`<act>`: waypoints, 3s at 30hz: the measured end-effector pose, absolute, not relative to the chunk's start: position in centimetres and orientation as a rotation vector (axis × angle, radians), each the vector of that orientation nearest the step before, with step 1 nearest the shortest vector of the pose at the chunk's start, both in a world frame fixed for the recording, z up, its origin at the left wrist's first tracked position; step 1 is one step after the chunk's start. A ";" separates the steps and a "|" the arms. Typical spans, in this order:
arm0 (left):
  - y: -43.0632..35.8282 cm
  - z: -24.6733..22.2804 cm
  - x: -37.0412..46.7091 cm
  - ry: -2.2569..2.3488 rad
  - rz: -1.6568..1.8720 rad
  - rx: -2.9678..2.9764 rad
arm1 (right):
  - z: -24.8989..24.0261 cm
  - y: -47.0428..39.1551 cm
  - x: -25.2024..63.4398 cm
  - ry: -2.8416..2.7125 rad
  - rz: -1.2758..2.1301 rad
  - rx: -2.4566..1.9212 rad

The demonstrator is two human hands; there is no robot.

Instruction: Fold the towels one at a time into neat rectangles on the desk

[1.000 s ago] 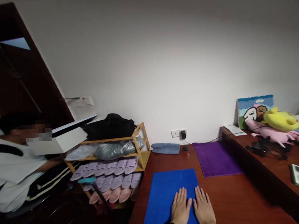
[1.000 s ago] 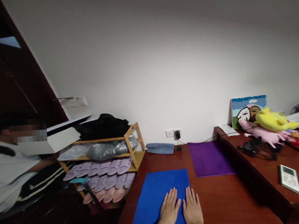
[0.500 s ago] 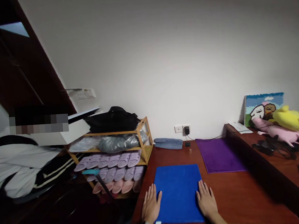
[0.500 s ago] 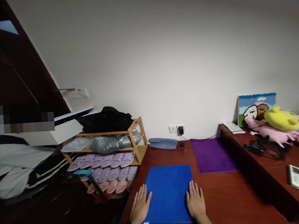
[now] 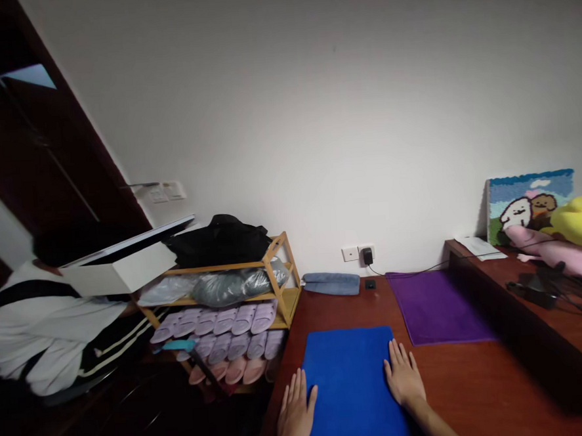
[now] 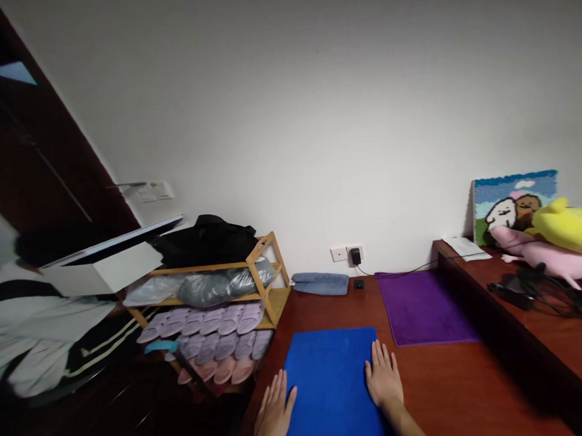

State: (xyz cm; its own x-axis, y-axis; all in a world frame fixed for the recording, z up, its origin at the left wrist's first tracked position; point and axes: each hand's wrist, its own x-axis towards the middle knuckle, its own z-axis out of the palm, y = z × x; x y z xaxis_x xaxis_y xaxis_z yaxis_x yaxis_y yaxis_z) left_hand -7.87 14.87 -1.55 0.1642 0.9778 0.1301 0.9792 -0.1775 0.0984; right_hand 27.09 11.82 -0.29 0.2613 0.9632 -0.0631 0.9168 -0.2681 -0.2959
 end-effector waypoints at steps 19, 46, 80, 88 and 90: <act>19.7 -0.2 1.5 -1.764 -0.213 -2.657 | 0.1 11.7 27.3 -1.813 0.330 -2.343; 20.3 -0.9 -4.8 -1.860 -0.308 -2.453 | -0.5 17.0 28.2 -1.804 0.336 -2.260; 27.9 -1.4 -3.6 -1.857 -0.351 -2.529 | 1.1 16.9 28.2 -1.818 0.373 -2.300; 28.1 -0.1 -3.6 -1.776 -0.305 -2.517 | 0.9 17.0 28.2 -1.801 0.371 -2.292; 28.1 1.0 -2.6 -1.717 -0.288 -2.538 | 0.8 17.0 28.2 -1.798 0.368 -2.284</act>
